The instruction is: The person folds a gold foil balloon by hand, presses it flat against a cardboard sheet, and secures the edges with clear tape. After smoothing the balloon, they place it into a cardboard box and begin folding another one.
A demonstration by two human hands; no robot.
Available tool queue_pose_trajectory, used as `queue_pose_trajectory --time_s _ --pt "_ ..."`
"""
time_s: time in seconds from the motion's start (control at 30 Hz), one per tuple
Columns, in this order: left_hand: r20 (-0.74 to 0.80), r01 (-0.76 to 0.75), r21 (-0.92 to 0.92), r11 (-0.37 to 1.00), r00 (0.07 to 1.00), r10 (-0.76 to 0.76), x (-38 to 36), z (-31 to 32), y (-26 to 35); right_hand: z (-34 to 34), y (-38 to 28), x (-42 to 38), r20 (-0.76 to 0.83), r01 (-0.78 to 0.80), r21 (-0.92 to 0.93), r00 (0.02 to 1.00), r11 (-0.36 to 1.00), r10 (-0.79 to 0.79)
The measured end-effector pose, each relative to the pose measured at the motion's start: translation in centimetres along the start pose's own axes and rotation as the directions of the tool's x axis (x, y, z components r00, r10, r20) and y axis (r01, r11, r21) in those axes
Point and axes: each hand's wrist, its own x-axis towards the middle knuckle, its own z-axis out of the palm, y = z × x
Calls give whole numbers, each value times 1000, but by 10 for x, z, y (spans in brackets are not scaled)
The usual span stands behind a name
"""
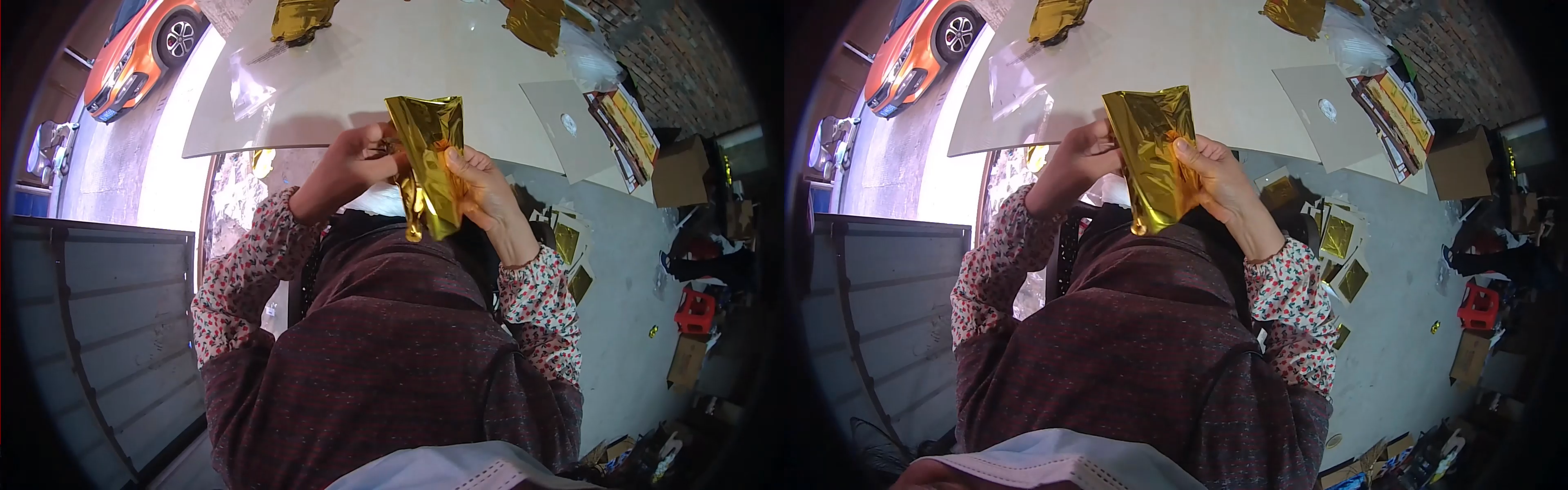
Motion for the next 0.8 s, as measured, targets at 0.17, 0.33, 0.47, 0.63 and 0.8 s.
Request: queue_pose_trajectory --time_s 0.17,0.33,0.47,0.63,0.8 --pt "-320 -237 -303 923 938 136 7 18 -32 9 24 7 -125 204 -66 969 977 -211" --pt "-286 -152 -452 879 958 19 8 28 -46 11 42 12 -211 347 -100 908 932 -361" --pt "-458 -361 -245 900 861 221 6 43 -51 17 45 8 -204 345 -41 916 938 -346" --pt "-370 -467 412 782 699 612 8 35 -58 17 46 6 -194 331 -20 925 943 -328" --pt "-140 -429 720 545 680 719 -1 32 -34 16 45 5 -207 359 -48 909 932 -361"
